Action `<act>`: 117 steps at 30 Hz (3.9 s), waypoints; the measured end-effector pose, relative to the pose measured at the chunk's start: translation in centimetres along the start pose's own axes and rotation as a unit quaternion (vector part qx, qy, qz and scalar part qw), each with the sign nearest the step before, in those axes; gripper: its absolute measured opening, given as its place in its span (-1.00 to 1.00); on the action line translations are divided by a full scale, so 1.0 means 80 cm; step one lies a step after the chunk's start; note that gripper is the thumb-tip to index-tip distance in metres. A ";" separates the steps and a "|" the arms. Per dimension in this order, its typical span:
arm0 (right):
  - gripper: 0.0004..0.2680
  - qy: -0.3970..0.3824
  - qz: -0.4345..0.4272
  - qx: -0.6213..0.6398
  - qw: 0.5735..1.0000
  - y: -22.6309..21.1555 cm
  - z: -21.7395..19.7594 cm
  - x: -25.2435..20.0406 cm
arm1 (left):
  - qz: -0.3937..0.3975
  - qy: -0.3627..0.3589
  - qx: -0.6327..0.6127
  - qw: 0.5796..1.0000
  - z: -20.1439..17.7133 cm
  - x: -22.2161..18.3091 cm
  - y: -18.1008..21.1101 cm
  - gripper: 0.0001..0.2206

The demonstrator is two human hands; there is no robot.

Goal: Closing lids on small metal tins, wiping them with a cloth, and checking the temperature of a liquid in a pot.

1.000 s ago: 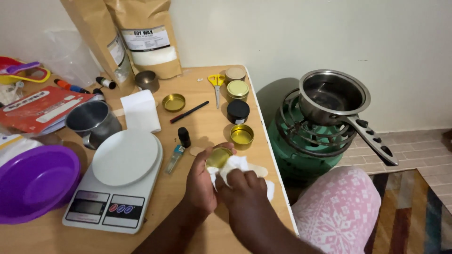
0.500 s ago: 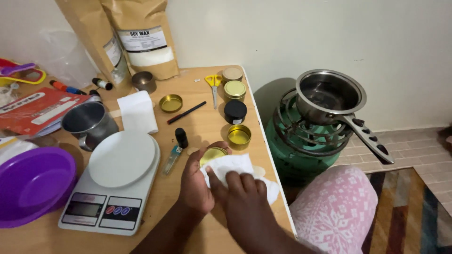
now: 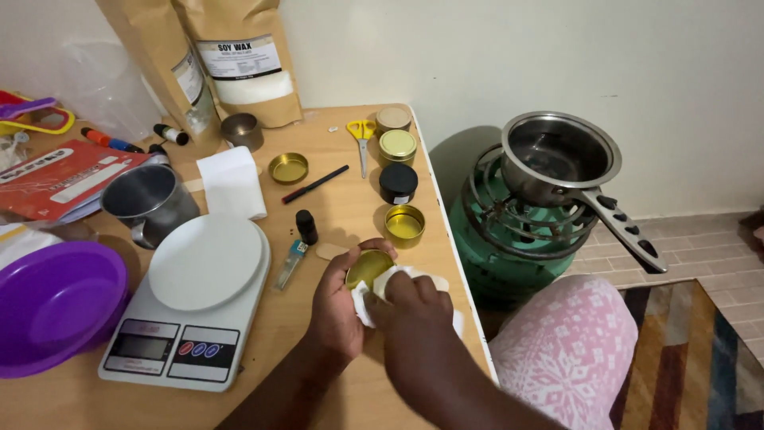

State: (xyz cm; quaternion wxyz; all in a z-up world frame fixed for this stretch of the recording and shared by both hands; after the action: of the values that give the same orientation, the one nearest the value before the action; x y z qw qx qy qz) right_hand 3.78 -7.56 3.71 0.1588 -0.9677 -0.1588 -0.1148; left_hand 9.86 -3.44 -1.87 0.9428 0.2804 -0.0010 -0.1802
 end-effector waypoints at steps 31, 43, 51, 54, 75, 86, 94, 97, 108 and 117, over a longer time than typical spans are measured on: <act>-0.50 0.036 0.028 -0.107 0.993 0.045 -0.024 -0.015 | -0.028 -0.049 -0.052 0.997 0.014 0.003 0.005 -0.59; -0.92 0.217 0.163 0.381 0.884 0.073 -0.040 -0.018 | 0.032 0.163 0.097 0.981 -0.009 -0.011 0.011 -0.68; -0.64 0.135 -0.143 0.071 0.978 -0.011 -0.016 -0.028 | -0.096 0.163 -0.054 0.980 0.035 -0.031 0.004 -0.26; -0.59 0.106 -0.154 0.045 0.981 -0.028 -0.019 -0.030 | -0.066 0.082 -0.060 0.993 0.010 -0.016 -0.003 -0.26; -0.67 -0.051 -0.030 -0.030 0.998 -0.006 0.031 -0.028 | 0.081 0.056 -0.029 0.995 -0.001 -0.003 0.047 -0.25; -0.71 0.104 -0.114 0.236 0.959 -0.027 -0.054 -0.007 | 0.021 0.005 -0.128 0.992 0.021 -0.008 0.079 -0.30; -0.50 0.056 -0.093 0.191 0.976 0.029 -0.039 0.017 | -0.117 0.047 -0.068 0.990 0.024 -0.007 -0.003 -0.30; -0.49 0.070 -0.125 0.200 0.969 0.029 -0.051 0.018 | -0.120 -0.007 -0.073 0.990 0.022 -0.002 -0.013 -0.27; -0.49 0.063 -0.004 0.236 0.970 0.128 -0.053 0.094 | 0.073 0.178 0.046 0.980 -0.044 0.008 0.045 -0.38; -0.53 -0.031 0.000 0.127 0.991 0.127 -0.001 0.121 | 0.085 0.136 0.146 0.976 -0.044 0.022 0.042 -0.51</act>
State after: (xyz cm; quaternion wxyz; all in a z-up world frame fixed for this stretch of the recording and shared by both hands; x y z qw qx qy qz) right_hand 16.20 -14.11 3.66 0.2756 -0.9427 -0.1770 -0.0638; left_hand 12.99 0.44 -3.25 0.8948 0.4361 0.0766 -0.0573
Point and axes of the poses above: each hand's wrist, its own x-axis towards the middle knuckle, its own z-axis out of the palm, y = z × x, the point moved 10 cm from there along x, towards the middle knuckle, and after that the axes turned 3 degrees about y, right-handed, at the moved point
